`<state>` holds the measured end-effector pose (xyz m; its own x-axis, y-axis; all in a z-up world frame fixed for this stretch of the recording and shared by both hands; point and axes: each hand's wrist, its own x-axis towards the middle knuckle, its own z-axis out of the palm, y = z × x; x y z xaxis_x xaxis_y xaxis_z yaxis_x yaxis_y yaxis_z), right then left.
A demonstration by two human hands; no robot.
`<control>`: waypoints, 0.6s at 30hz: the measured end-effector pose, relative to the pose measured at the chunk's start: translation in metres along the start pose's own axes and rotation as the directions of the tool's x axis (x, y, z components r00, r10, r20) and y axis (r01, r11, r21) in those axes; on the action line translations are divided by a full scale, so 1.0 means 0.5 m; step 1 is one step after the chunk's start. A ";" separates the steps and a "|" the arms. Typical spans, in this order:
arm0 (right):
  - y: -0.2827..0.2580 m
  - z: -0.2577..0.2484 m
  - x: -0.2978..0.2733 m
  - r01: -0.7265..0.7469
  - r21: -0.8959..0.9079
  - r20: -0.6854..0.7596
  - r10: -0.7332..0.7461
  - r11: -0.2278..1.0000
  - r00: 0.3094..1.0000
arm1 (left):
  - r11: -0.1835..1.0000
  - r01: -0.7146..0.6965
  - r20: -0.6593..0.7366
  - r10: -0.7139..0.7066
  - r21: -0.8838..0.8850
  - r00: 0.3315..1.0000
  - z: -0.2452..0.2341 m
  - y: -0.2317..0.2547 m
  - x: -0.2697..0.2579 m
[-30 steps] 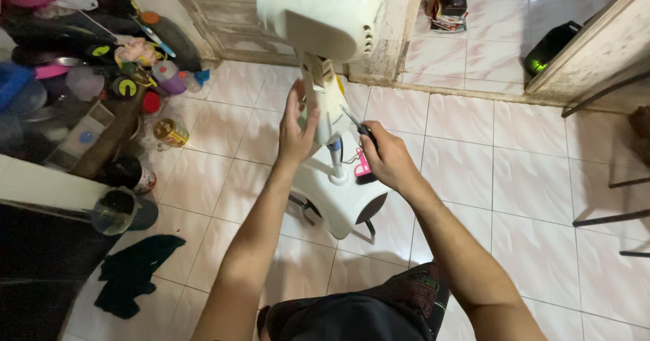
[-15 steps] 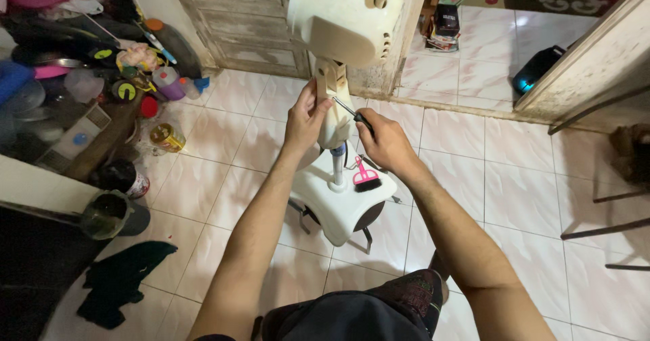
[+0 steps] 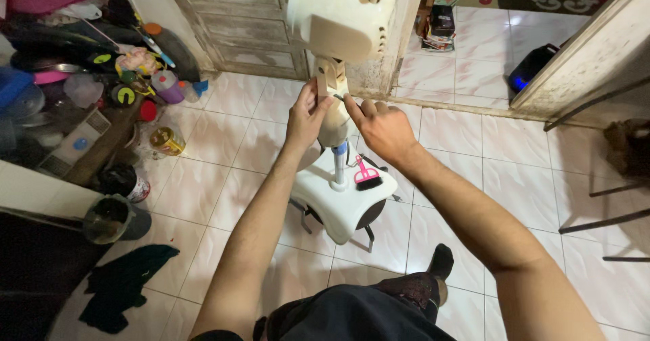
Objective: The person uses a screwdriver to remove screws from the neck and motor housing of a white standing electric fan. They repeatedly loosen and remove screws, place them into a green bowl on a nearby table, and continue working on the fan's upper assembly.
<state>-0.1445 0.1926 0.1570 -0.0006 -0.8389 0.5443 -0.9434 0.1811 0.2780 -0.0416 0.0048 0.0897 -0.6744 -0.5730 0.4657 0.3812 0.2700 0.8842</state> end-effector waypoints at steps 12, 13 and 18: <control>0.057 0.016 0.010 -0.262 0.813 0.172 0.215 0.520 0.961 | 0.999 -0.045 0.003 0.045 0.015 0.999 0.002 -0.012 0.006; 0.044 0.001 -0.003 0.030 0.526 -0.133 0.047 0.850 0.990 | 0.999 -0.039 0.003 0.039 0.018 0.999 0.001 -0.012 0.003; 0.016 -0.034 -0.015 -0.036 0.245 -0.086 0.059 0.969 0.995 | 0.999 -0.015 -0.009 0.016 0.052 1.000 0.005 -0.008 -0.004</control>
<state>-0.1465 0.2092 0.1689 -0.0276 -0.7792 0.6261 -0.9953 0.0798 0.0555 -0.0434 0.0066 0.0853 -0.6627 -0.5755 0.4791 0.3581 0.3183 0.8777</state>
